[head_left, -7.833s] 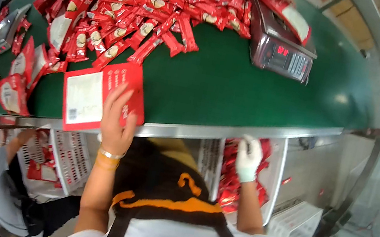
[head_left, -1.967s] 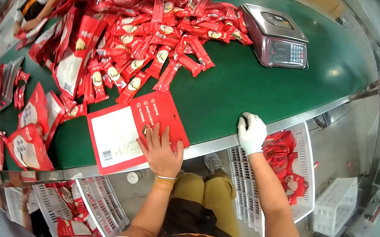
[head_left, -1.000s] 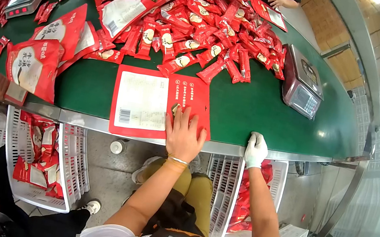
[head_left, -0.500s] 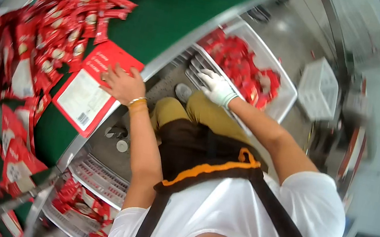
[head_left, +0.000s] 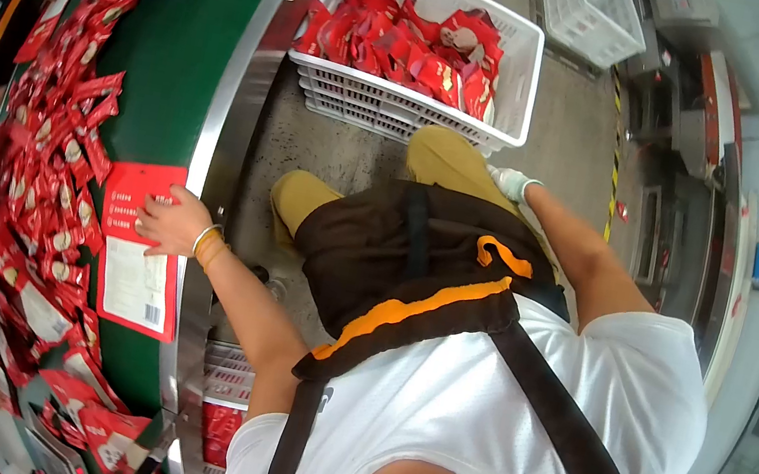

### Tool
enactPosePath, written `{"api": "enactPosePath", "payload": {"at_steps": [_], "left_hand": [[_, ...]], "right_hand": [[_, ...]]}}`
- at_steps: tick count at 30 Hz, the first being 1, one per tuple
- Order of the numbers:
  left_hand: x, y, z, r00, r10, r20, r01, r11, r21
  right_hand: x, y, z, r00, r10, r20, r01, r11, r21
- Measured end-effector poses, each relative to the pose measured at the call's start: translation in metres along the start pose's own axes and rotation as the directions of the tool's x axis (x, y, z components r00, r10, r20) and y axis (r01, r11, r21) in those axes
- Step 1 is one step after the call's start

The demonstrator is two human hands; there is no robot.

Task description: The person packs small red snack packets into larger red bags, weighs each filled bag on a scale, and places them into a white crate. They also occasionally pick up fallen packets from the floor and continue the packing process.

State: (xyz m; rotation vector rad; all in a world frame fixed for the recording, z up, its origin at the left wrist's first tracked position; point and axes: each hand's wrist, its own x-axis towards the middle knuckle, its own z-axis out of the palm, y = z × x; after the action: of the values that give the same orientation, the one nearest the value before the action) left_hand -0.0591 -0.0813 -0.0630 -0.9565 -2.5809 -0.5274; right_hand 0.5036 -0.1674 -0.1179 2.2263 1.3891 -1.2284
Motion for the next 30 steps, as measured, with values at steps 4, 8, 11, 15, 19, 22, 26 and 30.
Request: {"api": "enactPosePath", "payload": {"at_steps": [4,8,11,15,19,22,26,30], "left_hand": [[0.000,-0.005,0.003,0.999,0.041,0.035,-0.043,0.997,0.065],[0.002,-0.009,0.004,0.997,0.029,0.074,-0.036,0.995,0.096],[0.003,0.001,-0.006,0.990,-0.037,0.134,0.023,0.994,0.107],[0.003,0.005,-0.010,0.989,-0.049,0.141,0.031,0.991,0.133],[0.015,0.010,-0.003,0.948,-0.123,0.293,0.011,0.934,0.356],[0.040,0.001,0.019,0.873,0.212,0.440,-0.457,0.671,0.584],[-0.010,0.078,-0.032,0.818,0.495,0.294,-0.574,0.675,0.463],[-0.086,0.137,-0.058,0.239,0.428,0.871,-0.953,0.276,0.126]], "right_hand": [[0.004,0.016,0.014,0.985,0.155,0.077,-0.165,0.975,0.149],[0.023,0.033,0.029,0.953,0.277,0.122,-0.302,0.901,0.313],[0.019,0.037,0.031,0.933,0.353,0.073,-0.351,0.840,0.413],[-0.008,0.049,0.039,0.922,0.386,0.020,-0.324,0.743,0.586],[-0.068,0.079,0.032,0.880,0.409,0.240,-0.471,0.693,0.545],[-0.132,0.085,0.010,0.820,0.464,0.336,-0.568,0.586,0.578],[-0.162,0.136,0.032,0.757,0.517,0.400,-0.633,0.431,0.643],[-0.184,0.187,0.017,0.742,0.483,0.466,-0.637,0.290,0.714]]}}
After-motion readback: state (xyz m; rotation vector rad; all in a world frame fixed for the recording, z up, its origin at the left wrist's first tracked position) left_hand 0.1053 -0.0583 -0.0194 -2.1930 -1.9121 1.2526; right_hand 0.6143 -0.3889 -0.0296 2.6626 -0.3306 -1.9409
